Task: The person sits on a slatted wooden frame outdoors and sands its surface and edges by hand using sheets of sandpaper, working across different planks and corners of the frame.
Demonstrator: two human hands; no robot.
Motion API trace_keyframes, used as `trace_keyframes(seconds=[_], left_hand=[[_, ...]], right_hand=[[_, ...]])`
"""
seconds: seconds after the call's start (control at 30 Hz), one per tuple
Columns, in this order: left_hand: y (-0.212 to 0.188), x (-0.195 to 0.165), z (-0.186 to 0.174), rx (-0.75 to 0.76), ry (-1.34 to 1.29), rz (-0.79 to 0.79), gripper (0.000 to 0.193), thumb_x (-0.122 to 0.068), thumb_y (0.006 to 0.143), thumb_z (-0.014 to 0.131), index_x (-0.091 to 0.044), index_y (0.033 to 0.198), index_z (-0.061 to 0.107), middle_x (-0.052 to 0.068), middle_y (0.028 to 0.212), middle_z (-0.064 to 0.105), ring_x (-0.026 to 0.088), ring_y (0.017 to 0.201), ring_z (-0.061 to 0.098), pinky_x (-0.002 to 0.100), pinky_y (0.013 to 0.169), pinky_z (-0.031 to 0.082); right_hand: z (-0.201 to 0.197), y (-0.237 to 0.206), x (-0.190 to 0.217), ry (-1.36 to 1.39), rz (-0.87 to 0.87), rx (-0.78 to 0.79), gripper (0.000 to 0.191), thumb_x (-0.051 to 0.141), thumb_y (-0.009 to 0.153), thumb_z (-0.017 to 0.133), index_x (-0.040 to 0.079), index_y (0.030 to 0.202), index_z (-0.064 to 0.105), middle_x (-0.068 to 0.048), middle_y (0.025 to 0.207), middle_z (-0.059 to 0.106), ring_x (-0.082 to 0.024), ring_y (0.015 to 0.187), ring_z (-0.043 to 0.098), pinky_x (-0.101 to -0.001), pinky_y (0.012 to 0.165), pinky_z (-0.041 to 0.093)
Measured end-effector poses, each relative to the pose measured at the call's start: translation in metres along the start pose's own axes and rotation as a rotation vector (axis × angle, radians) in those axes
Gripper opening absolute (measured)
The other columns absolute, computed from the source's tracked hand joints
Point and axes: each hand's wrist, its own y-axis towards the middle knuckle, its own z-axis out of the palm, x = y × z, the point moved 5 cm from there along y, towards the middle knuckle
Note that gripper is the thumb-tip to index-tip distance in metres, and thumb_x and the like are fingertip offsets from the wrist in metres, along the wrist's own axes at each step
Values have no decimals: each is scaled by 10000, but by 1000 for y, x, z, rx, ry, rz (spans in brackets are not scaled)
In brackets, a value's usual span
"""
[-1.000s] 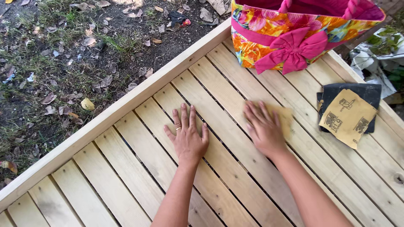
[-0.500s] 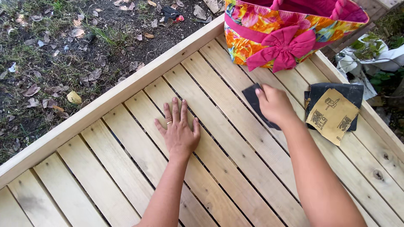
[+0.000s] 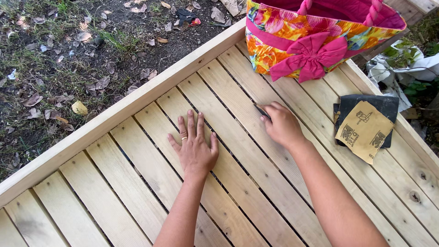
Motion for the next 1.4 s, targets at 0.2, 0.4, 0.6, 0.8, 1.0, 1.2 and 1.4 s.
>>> trace_keyframes(seconds=[0.2,0.4,0.6,0.8,1.0,1.2,1.4], left_hand=[[0,0,0,5,-14,-5,728,-496,945,415,-246,1610,253,6,1701,126,260,1565,51,658,1181,-30],[0,1,0,-10,-1,1,727,-493,948,413,-239,1611,255,6,1706,128,258,1566,59,654,1185,-29],[0,0,1,-18,18,10,724,-496,946,412,-250,1607,246,8,1700,123,257,1561,54,660,1179,-32],[0,2,1,5,-1,0,732,-491,944,414,-249,1611,237,10,1702,123,254,1563,49,661,1183,-20],[2,1,-1,5,-1,-4,726,-487,944,414,-247,1609,247,7,1703,126,252,1566,52,662,1186,-15],[0,2,0,11,2,1,729,-488,944,417,-243,1610,249,7,1705,122,255,1565,51,667,1183,-14],[2,2,1,-1,-8,-12,730,-489,947,417,-243,1613,247,7,1706,119,256,1568,52,661,1187,-22]], right_hand=[[29,55,19,-42,-133,-170,289,-1,879,622,52,1145,719,-148,1076,676,-386,1018,640,-458,885,521],[21,9,6,-37,-121,-159,357,-47,837,614,29,1170,719,-149,1078,663,-370,1030,620,-456,918,510],[30,30,9,0,-159,-202,382,-71,842,610,32,1193,719,-126,1086,672,-359,1041,616,-446,922,512],[37,22,30,-86,-265,-239,556,-131,806,555,-4,1334,675,-157,1304,663,-351,1131,606,-421,1002,506],[41,3,28,-116,-277,-244,567,-141,846,532,-12,1392,614,-169,1368,662,-342,1180,608,-405,1043,495],[46,16,31,-165,-265,-258,519,-156,833,527,-72,1335,622,-202,1348,671,-347,1120,622,-415,986,497],[31,-16,28,-170,-301,-248,507,-162,835,526,-66,1322,634,-212,1337,684,-335,1053,642,-401,954,492]])
